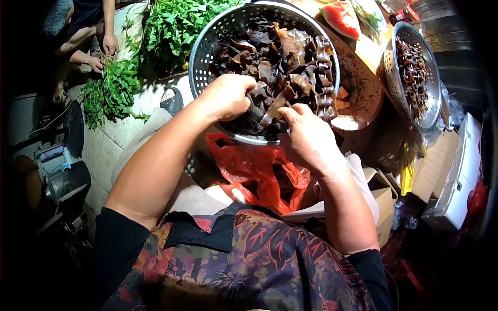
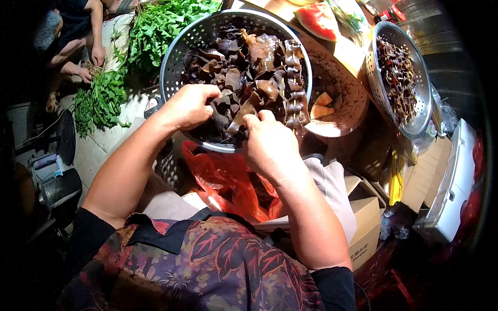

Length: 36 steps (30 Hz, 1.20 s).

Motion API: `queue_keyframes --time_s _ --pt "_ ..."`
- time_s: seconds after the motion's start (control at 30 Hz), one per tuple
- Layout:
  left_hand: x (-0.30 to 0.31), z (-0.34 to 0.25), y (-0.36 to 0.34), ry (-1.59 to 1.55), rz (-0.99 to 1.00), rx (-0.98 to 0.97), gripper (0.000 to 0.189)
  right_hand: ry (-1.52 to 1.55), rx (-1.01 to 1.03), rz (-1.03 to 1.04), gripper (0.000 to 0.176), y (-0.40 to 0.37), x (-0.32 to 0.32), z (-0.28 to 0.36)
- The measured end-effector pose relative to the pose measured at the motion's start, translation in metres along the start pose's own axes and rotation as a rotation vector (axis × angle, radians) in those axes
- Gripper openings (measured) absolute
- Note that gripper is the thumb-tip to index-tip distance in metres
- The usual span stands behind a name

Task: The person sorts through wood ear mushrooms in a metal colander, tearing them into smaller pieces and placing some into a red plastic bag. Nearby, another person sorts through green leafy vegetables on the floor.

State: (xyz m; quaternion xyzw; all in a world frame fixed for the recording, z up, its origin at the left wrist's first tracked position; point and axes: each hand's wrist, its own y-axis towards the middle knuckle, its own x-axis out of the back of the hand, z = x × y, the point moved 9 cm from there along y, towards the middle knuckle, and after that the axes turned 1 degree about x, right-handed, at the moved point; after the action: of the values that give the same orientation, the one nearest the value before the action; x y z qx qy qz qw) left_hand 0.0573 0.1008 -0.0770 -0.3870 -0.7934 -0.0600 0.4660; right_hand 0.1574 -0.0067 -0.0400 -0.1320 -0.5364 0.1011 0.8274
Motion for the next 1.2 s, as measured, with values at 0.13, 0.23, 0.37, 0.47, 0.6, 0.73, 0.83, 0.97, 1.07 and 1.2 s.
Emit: queue_keyframes --time_s 0.13,0.23,0.37,0.47,0.6,0.73,0.83,0.97,1.07,1.2 --pt "-0.018 -0.028 -0.017 0.158 0.263 -0.154 0.033 0.023 -0.005 -0.117 0.045 0.010 0.018 -0.002" --pt "-0.016 -0.040 -0.036 0.303 0.259 -0.115 0.039 0.056 -0.074 -0.167 0.057 0.023 0.013 -0.007" --pt "-0.002 -0.044 -0.043 0.366 0.141 -0.101 0.029 0.111 -0.153 -0.061 0.056 0.046 -0.016 -0.010" --pt "0.007 -0.054 -0.049 0.364 0.037 -0.145 0.011 0.223 -0.042 -0.052 0.052 0.058 -0.030 0.003" --pt "0.006 -0.069 -0.049 0.348 0.228 -0.134 0.013 0.223 0.023 0.008 0.051 0.064 -0.029 0.014" --pt "0.010 -0.079 -0.048 0.267 0.394 -0.124 0.015 0.189 -0.111 -0.041 0.037 0.067 0.018 0.009" --pt "0.018 -0.090 -0.049 0.204 0.335 -0.179 0.015 0.033 -0.096 -0.334 0.034 0.077 0.051 -0.008" --pt "0.020 -0.095 -0.049 0.158 0.243 -0.230 0.013 -0.209 -0.187 -0.452 0.044 0.096 0.053 -0.030" --pt "0.022 -0.096 -0.049 0.143 0.203 -0.249 0.012 -0.223 -0.242 -0.366 0.041 0.112 0.044 -0.041" --pt "0.027 -0.092 -0.045 0.105 0.182 -0.234 0.012 0.022 -0.316 -0.354 0.026 0.119 0.039 -0.055"
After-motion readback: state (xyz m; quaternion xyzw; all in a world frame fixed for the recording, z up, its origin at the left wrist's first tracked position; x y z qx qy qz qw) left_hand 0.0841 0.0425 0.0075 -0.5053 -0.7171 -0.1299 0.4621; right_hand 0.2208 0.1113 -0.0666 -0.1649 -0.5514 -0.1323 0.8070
